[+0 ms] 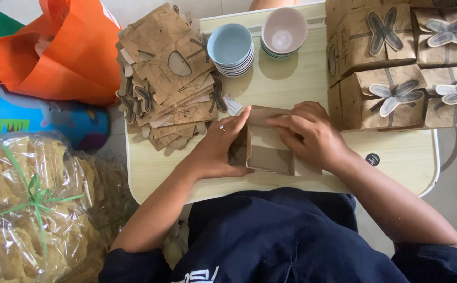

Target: Assembling a cardboard gift box by folding and tucking flaps.

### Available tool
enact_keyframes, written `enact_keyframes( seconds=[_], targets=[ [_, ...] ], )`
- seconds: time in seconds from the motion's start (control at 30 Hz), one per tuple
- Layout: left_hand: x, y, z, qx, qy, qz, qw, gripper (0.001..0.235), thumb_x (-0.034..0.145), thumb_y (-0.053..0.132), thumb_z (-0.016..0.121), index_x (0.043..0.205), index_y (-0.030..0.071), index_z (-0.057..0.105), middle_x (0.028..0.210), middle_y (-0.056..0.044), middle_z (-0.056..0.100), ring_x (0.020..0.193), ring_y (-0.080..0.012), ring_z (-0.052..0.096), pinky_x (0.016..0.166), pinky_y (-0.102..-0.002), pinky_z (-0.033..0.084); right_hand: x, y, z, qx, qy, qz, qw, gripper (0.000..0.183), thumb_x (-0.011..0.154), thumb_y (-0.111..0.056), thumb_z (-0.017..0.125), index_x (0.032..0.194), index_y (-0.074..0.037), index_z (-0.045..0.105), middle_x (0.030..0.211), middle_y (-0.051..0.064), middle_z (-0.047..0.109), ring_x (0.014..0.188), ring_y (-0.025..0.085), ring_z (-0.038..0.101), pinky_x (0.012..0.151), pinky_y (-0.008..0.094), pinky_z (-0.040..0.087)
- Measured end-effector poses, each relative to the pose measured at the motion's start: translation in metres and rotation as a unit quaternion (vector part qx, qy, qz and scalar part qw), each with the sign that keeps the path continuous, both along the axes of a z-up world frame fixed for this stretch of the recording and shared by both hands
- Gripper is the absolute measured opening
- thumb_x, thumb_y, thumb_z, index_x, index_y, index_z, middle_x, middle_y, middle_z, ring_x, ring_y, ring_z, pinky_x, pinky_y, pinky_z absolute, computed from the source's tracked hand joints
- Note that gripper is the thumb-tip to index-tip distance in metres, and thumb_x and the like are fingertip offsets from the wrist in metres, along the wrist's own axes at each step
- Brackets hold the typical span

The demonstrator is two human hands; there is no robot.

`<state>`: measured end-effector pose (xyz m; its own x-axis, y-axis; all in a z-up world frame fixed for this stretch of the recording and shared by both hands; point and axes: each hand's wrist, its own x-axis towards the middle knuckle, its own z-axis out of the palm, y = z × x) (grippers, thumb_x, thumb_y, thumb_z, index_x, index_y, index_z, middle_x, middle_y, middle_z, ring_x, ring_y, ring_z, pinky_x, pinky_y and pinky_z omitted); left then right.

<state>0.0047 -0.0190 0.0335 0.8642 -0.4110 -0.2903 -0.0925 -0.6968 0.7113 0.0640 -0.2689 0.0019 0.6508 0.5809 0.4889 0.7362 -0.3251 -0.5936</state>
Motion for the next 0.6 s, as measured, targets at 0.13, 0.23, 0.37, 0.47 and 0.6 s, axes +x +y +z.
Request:
enact_keyframes(
  seconds=[0.13,0.23,0.37,0.47,0.6],
  targets=[
    [0.003,-0.003,0.004,0.023,0.040,-0.001,0.999,0.141,0.061,0.036,0.090,0.166,0.023,-0.003,0.159,-0.027,0.037,0.146,-0.0557,0.029,0.114,-0.061,0.038,0.002,-0.005,-0.009,-0.022,0.034,-0.013,0.999,0.031,0.090,-0.012,0.074,0.121,-0.015,0.075,0.084,0.009,0.068,0.094,0.031,0.070,0.101,0.048,0.048],
    [0.000,0.001,-0.017,-0.014,-0.036,-0.015,0.999,0.134,0.065,0.039,0.087,0.166,0.025,0.001,0.157,-0.026,0.040,0.143,-0.0560,0.034,0.117,-0.062,0.031,0.004,-0.004,-0.004,-0.027,0.073,-0.022,0.997,0.020,0.091,-0.016,0.075,0.110,-0.010,0.078,0.091,0.010,0.074,0.090,0.035,0.072,0.094,0.050,0.050],
    [-0.001,0.004,-0.024,-0.030,-0.089,-0.047,0.994,0.126,0.066,0.050,0.086,0.166,0.025,0.013,0.154,-0.020,0.049,0.144,-0.0461,0.041,0.118,-0.057,0.027,0.005,-0.011,-0.013,-0.068,0.141,-0.026,0.987,0.026,0.091,-0.021,0.074,0.117,-0.016,0.077,0.112,0.016,0.065,0.106,0.038,0.066,0.091,0.048,0.052],
    [-0.003,0.005,-0.023,-0.053,-0.105,-0.044,0.992,0.120,0.069,0.051,0.086,0.165,0.025,0.018,0.155,-0.017,0.049,0.143,-0.0445,0.042,0.117,-0.059,0.028,0.007,-0.011,-0.014,-0.069,0.119,-0.037,0.990,0.021,0.091,-0.022,0.075,0.110,-0.018,0.080,0.103,0.011,0.065,0.099,0.033,0.066,0.090,0.044,0.052],
    [-0.004,0.002,-0.018,-0.065,-0.107,-0.040,0.991,0.118,0.069,0.052,0.086,0.164,0.023,0.023,0.154,-0.014,0.051,0.142,-0.0410,0.044,0.117,-0.055,0.030,0.005,-0.014,-0.019,-0.076,0.084,-0.019,0.993,0.017,0.093,-0.026,0.072,0.104,-0.018,0.081,0.085,0.008,0.067,0.088,0.031,0.067,0.087,0.044,0.048]
  ],
)
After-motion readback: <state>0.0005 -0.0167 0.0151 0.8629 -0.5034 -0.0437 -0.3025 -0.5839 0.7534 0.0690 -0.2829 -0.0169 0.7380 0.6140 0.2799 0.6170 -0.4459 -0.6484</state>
